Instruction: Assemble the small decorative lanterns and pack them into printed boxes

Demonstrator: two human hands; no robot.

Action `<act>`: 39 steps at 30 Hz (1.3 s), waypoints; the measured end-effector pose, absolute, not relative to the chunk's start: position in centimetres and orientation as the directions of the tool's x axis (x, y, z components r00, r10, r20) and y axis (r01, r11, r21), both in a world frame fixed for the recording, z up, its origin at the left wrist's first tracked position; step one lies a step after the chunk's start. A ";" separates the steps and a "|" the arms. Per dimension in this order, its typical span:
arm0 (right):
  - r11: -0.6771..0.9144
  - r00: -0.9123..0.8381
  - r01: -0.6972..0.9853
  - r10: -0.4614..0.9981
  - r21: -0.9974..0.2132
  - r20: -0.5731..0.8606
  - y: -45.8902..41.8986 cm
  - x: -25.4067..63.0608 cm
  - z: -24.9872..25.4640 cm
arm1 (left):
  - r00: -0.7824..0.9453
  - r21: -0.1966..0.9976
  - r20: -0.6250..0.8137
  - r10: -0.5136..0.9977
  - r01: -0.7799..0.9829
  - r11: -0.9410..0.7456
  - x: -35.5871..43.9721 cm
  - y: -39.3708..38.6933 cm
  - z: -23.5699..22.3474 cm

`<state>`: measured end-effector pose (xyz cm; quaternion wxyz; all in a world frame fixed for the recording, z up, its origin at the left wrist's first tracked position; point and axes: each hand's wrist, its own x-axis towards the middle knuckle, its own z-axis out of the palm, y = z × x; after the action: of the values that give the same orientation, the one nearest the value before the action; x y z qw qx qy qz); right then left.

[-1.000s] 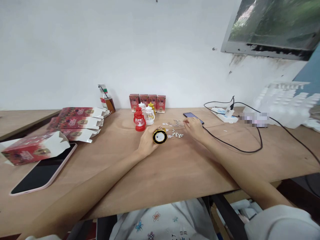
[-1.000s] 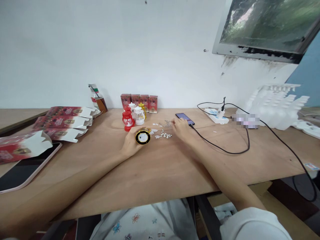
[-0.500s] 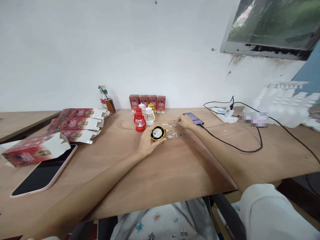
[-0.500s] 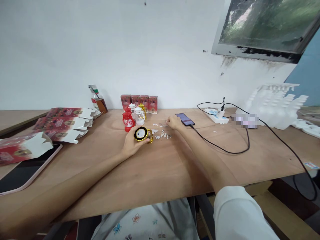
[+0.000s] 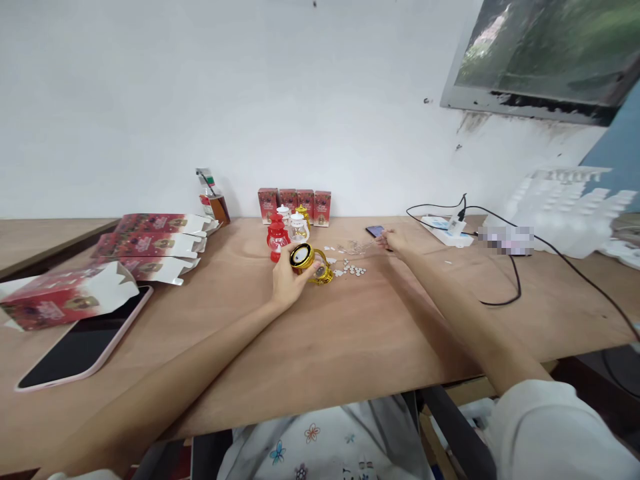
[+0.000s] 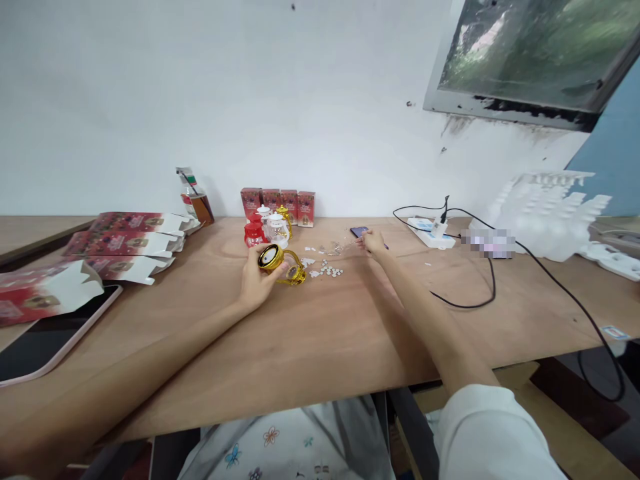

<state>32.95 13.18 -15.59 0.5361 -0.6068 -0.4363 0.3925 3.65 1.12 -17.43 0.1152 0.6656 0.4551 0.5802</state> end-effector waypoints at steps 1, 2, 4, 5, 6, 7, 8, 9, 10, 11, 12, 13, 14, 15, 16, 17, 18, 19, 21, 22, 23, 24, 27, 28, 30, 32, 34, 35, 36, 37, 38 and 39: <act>-0.065 0.309 0.067 0.950 -0.996 -0.041 13.1 33.1 -16.1 | -0.090 0.686 0.659 0.746 0.478 -0.549 3.7 1.1 -17.4; -0.085 0.308 0.043 0.949 -0.995 -0.068 12.9 33.2 -16.6 | -0.090 0.687 0.655 0.750 0.483 -0.543 3.7 1.0 -17.4; -0.110 0.308 0.004 0.946 -0.994 -0.103 12.7 33.5 -17.5 | -0.086 0.685 0.657 0.749 0.485 -0.544 3.7 1.0 -17.3; -0.113 0.309 -0.018 0.944 -0.993 -0.113 12.6 33.5 -17.8 | -0.083 0.683 0.660 0.747 0.482 -0.549 3.8 1.0 -17.4; -0.113 0.309 -0.038 0.944 -0.993 -0.119 12.6 33.6 -18.1 | -0.081 0.681 0.664 0.744 0.475 -0.557 3.8 1.0 -17.4; -0.109 0.309 -0.057 0.943 -0.992 -0.121 12.6 33.7 -18.3 | -0.079 0.679 0.669 0.739 0.467 -0.566 3.8 1.1 -17.4; -0.103 0.308 -0.075 0.944 -0.992 -0.121 12.6 33.7 -18.4 | -0.076 0.676 0.676 0.733 0.460 -0.576 3.8 1.1 -17.5; -0.095 0.306 -0.093 0.944 -0.991 -0.119 12.6 33.7 -18.5 | -0.073 0.671 0.683 0.727 0.455 -0.585 3.8 1.2 -17.6; -0.086 0.304 -0.110 0.946 -0.990 -0.116 12.6 33.8 -18.5 | -0.070 0.665 0.690 0.720 0.454 -0.593 3.8 1.3 -17.6; -0.076 0.302 -0.126 0.947 -0.989 -0.111 12.6 33.8 -18.6 | -0.068 0.659 0.696 0.714 0.455 -0.599 3.8 1.4 -17.7; -0.065 0.298 -0.141 0.949 -0.988 -0.105 12.6 33.8 -18.6 | -0.066 0.654 0.701 0.711 0.457 -0.603 3.8 1.4 -17.8; -0.053 0.293 -0.155 0.951 -0.986 -0.097 12.6 33.9 -18.7 | -0.065 0.652 0.703 0.709 0.458 -0.604 3.7 1.5 -17.8; -0.040 0.287 -0.169 0.954 -0.985 -0.088 12.5 33.9 -18.7 | -0.065 0.652 0.703 0.708 0.458 -0.605 3.7 1.6 -17.9; -0.026 0.278 -0.182 0.957 -0.983 -0.077 12.5 33.9 -18.8 | -0.064 0.652 0.703 0.708 0.455 -0.606 3.7 1.7 -17.9; -0.011 0.267 -0.196 0.961 -0.981 -0.064 12.4 34.0 -18.8 | -0.063 0.654 0.703 0.709 0.450 -0.608 3.7 1.7 -18.0; 0.006 0.255 -0.211 0.966 -0.978 -0.049 12.3 34.0 -18.9 | -0.060 0.655 0.702 0.709 0.443 -0.612 3.7 1.8 -18.0; 0.022 0.240 -0.226 0.970 -0.974 -0.034 12.2 34.0 -18.9 | -0.057 0.655 0.704 0.708 0.438 -0.616 3.7 1.8 -18.0; 0.037 0.223 -0.241 0.975 -0.970 -0.018 12.1 34.0 -18.9 | -0.056 0.653 0.707 0.705 0.436 -0.619 3.7 1.9 -18.0; 0.060 0.189 -0.268 0.982 -0.962 0.008 11.9 33.9 -18.8 | -0.055 0.648 0.712 0.700 0.437 -0.624 3.7 1.9 -18.0; 0.067 0.174 -0.279 0.985 -0.958 0.018 11.7 33.8 -18.8 | -0.055 0.645 0.715 0.697 0.437 -0.627 3.7 1.9 -18.0; 0.071 0.159 -0.288 0.987 -0.955 0.025 11.6 33.8 -18.7 | -0.053 0.643 0.717 0.695 0.434 -0.631 3.7 1.9 -18.0; 0.073 0.146 -0.294 0.989 -0.953 0.030 11.5 33.8 -18.7 | -0.051 0.643 0.718 0.694 0.430 -0.634 3.7 1.9 -17.9; 0.061 0.103 -0.302 0.994 -0.951 0.030 11.1 33.9 -18.5 | -0.043 0.639 0.724 0.688 0.416 -0.646 3.8 1.8 -17.9; 0.053 0.088 -0.301 0.996 -0.952 0.027 11.0 33.9 -18.5 | -0.044 0.638 0.726 0.686 0.415 -0.648 3.8 1.8 -17.9; 0.038 0.060 -0.299 0.998 -0.954 0.021 10.8 34.0 -18.5 | -0.047 0.637 0.728 0.684 0.416 -0.649 3.7 1.8 -17.9; 0.030 0.039 -0.295 0.999 -0.955 0.019 10.7 34.0 -18.6 | -0.047 0.639 0.726 0.686 0.417 -0.647 3.7 1.8 -17.9; 0.031 0.019 -0.291 0.999 -0.956 0.027 10.6 33.9 -18.7 | -0.047 0.646 0.719 0.694 0.414 -0.641 3.6 1.8 -17.9; 0.034 0.008 -0.290 0.999 -0.956 0.033 10.6 33.8 -18.7 | -0.047 0.651 0.715 0.698 0.410 -0.639 3.6 1.9 -18.0; 0.038 -0.003 -0.290 0.999 -0.956 0.041 10.6 33.6 -18.7 | -0.047 0.654 0.712 0.701 0.406 -0.638 3.6 1.9 -18.0; 0.043 -0.012 -0.291 0.999 -0.956 0.049 10.5 33.5 -18.7 | -0.046 0.657 0.710 0.702 0.402 -0.638 3.6 1.9 -17.9; 0.049 -0.020 -0.295 0.998 -0.954 0.057 10.5 33.3 -18.7 | -0.044 0.658 0.709 0.704 0.398 -0.638 3.7 1.8 -17.9; 0.055 -0.026 -0.299 0.997 -0.953 0.066 10.4 33.1 -18.8 | -0.044 0.660 0.708 0.704 0.396 -0.639 3.7 1.8 -17.9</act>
<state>33.12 10.41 -18.75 0.5759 -0.3943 -0.4427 0.5629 3.67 1.83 -17.91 0.1288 0.6793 0.4050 0.5982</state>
